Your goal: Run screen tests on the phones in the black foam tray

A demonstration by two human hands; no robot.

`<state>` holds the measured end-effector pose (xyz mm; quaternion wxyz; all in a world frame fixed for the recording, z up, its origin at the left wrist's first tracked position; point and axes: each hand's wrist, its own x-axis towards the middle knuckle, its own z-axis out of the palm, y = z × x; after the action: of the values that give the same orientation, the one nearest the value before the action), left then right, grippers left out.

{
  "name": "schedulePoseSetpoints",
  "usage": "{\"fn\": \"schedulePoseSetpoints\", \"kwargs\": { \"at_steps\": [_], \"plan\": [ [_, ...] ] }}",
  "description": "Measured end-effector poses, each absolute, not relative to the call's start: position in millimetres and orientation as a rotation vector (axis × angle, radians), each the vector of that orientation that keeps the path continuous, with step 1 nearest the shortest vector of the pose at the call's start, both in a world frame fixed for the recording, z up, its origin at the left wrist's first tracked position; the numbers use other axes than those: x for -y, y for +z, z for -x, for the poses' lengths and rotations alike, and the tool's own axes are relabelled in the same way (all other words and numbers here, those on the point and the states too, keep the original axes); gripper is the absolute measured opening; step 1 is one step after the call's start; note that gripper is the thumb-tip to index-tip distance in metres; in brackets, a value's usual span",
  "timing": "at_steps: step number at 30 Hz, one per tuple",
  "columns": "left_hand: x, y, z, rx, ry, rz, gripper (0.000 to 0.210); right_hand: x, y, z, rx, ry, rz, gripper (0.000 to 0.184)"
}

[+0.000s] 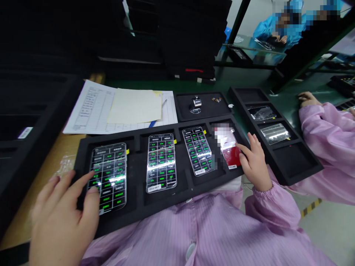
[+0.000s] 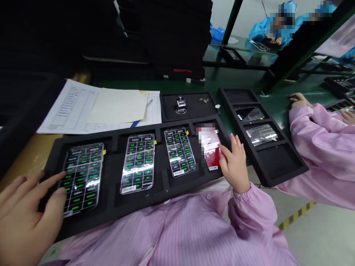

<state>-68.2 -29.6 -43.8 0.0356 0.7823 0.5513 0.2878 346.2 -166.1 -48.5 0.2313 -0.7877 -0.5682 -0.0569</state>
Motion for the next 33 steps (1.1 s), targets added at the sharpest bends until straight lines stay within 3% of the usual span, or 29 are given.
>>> {"fn": "schedulePoseSetpoints", "kwargs": {
  "at_steps": [21, 33],
  "plan": [
    [30, -36, 63, -1.748, 0.804, -2.413, 0.068, 124, -43, -370, 1.612, -0.148, 2.100, 0.035],
    [30, -35, 62, -1.752, 0.823, -2.390, 0.063, 128, -45, -364, 1.690, -0.187, 2.077, 0.037]
  ]
}}
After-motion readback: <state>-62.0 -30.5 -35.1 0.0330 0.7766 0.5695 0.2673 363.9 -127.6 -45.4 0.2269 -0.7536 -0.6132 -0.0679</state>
